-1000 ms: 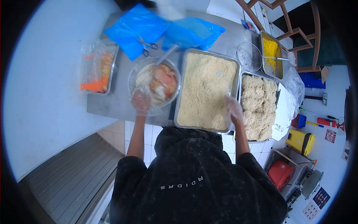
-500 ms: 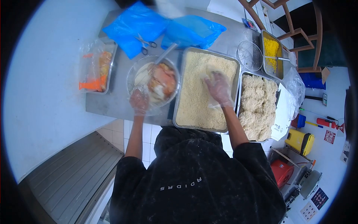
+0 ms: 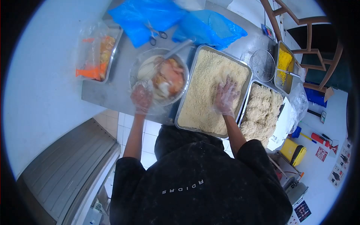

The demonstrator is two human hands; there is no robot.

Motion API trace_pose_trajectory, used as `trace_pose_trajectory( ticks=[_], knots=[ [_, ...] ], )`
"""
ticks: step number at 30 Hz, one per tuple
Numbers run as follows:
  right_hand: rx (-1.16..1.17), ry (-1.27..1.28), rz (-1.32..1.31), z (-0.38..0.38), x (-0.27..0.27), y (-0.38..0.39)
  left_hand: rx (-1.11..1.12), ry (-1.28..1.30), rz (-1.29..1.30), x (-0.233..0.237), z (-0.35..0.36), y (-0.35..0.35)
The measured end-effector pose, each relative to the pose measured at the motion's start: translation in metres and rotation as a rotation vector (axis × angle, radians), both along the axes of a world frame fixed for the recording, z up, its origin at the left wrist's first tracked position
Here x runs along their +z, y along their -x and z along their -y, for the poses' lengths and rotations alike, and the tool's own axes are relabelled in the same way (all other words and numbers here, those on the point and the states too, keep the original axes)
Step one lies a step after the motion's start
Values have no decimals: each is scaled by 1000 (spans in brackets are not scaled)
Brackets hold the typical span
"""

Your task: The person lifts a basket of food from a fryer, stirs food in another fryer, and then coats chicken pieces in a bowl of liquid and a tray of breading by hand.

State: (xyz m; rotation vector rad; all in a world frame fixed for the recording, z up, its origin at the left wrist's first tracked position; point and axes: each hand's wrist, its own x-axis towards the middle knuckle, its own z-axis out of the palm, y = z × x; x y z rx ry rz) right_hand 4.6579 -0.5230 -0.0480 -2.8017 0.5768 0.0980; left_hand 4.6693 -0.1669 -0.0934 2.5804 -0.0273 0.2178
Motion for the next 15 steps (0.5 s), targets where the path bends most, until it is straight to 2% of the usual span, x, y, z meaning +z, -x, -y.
trace_pose_trajectory(
  ticks=[1,3,5,7,10,12,15],
  knots=[
    [-14,-56,-9,5,-6,1,19,-36,-46,5,3,0],
    [237,843,-179,45,-72,-2,48,-123,-146,13,4,3],
    [291,781,-77,43,-73,-22,-8,-74,15,2,-3,1],
    [137,-247,220,-6,-5,-43,-32,-66,69,-3,-4,13],
    [200,3,170,-9,-19,-48,-20,-147,86,-9,-5,4],
    [208,63,171,-9,-19,-43,-43,-233,95,-1,-3,12],
    [233,127,199,-6,-24,-51,-92,-145,67,18,3,-3]
  ],
)
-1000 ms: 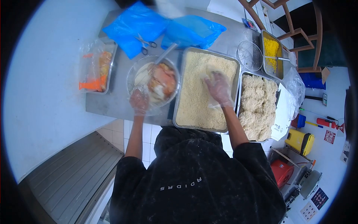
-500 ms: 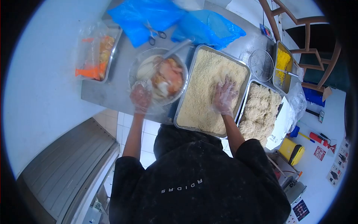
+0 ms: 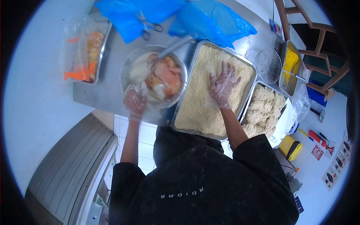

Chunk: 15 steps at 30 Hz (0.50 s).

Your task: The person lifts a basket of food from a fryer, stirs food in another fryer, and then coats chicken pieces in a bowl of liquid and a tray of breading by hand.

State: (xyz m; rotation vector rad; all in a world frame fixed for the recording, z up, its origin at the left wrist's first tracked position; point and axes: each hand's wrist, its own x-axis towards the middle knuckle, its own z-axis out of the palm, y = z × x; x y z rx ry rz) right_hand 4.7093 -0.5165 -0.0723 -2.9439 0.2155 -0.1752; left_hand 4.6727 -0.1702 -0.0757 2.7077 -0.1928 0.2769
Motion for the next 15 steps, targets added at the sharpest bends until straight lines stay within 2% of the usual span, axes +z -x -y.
trace_pose_trajectory(
  ticks=[4,6,8,9,11,14,15],
  knots=[
    [-57,-45,42,-3,12,5,89,11,-90,-5,-3,8],
    [-155,-770,280,-10,40,-1,91,6,-94,-2,-2,7],
    [-245,-1058,169,2,51,-1,33,52,-24,-8,-3,9],
    [-293,-971,-44,23,55,-2,13,69,18,-10,-4,5],
    [-186,-571,-238,37,59,-6,6,66,39,-13,-7,5],
    [157,-582,-190,32,57,-17,62,51,-9,-17,-4,8],
    [227,-501,-262,26,62,-15,98,41,-38,-18,-4,10]
  ],
)
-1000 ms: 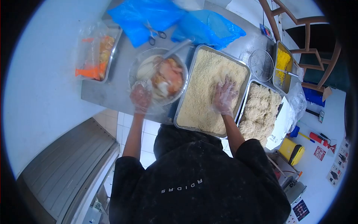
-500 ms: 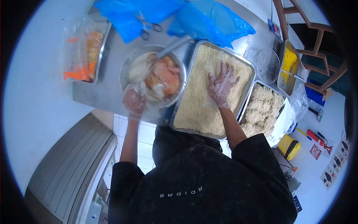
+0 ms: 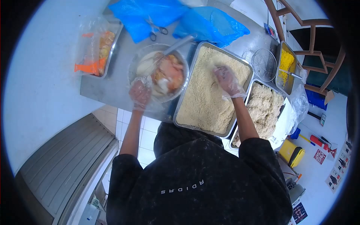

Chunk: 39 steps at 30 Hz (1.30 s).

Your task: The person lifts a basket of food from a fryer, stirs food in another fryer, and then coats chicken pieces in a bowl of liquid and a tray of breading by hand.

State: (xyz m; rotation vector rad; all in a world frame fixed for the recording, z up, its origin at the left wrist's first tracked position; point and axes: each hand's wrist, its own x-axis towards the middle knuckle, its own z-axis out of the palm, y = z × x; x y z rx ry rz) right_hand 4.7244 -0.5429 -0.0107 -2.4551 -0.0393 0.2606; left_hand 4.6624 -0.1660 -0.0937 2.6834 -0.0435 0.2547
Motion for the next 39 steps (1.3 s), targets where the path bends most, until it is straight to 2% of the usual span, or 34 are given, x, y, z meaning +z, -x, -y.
trace_pose_trajectory(
  ticks=[2,5,8,11,14,17,20,23,24,26,29,32,35,38,39],
  knots=[
    [188,157,-71,-10,15,-2,-36,-33,29,2,-1,-3],
    [256,335,-437,-3,33,-2,-54,-56,22,6,1,-8],
    [-108,-33,-298,14,17,12,0,77,-40,9,1,-3],
    [-72,254,51,-5,-25,11,-45,156,34,8,-1,1],
    [-97,704,476,-34,-49,15,-48,128,58,17,5,-5],
    [-119,617,496,-35,-41,17,-39,6,-22,22,7,-1],
    [-165,318,305,-23,-38,10,-37,-34,-36,26,6,-9],
    [-500,-344,536,-16,-61,25,-48,-110,25,14,4,2],
    [-487,-269,470,-14,-61,33,-51,-157,65,14,2,0],
    [-479,-107,336,-7,-53,64,-48,-62,66,17,0,-5],
    [-239,532,366,-5,-63,81,-57,15,44,13,4,-7],
    [-262,338,409,6,-73,79,-41,-30,-79,26,4,-5],
    [-210,450,366,7,-66,77,-2,-16,-121,34,12,-12],
    [-390,149,296,-1,-58,56,-3,-48,-70,35,10,-6],
    [-363,176,330,-4,-59,42,-17,-70,-35,32,10,-10]
  ],
)
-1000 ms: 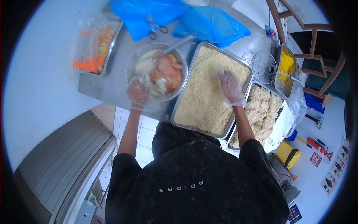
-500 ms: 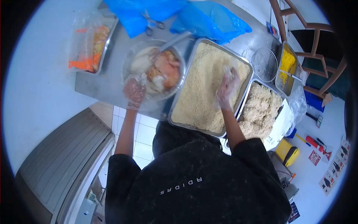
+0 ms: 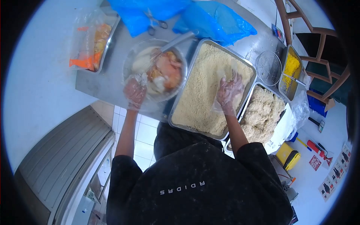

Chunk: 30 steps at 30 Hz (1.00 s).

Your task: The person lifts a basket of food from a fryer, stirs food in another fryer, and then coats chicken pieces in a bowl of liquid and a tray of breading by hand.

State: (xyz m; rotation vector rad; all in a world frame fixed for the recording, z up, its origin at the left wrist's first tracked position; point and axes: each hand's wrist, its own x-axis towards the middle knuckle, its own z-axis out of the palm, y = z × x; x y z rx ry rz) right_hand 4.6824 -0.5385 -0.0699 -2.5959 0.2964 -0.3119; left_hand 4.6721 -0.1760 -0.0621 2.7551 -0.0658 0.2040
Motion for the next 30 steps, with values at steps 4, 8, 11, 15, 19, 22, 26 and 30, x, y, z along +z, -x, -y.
trace_pose_trajectory(
  ticks=[4,8,11,15,19,22,26,30],
  knots=[
    [60,248,5,-14,-15,-9,-163,-148,289,-28,-15,20],
    [85,249,120,-25,-5,-17,-110,-41,66,-2,-1,2],
    [7,153,50,-24,-4,-19,-91,28,97,-14,-2,3],
    [4,-240,-437,13,13,-22,-37,24,30,-18,-8,3],
    [531,-166,-522,43,52,-32,34,38,-78,-8,-2,2],
    [889,372,2,40,44,-18,34,4,-101,-8,-2,1],
    [789,259,-750,30,62,-17,26,-51,13,-15,-3,2],
    [734,354,-795,35,82,-14,33,-56,-4,-8,0,1]
  ],
)
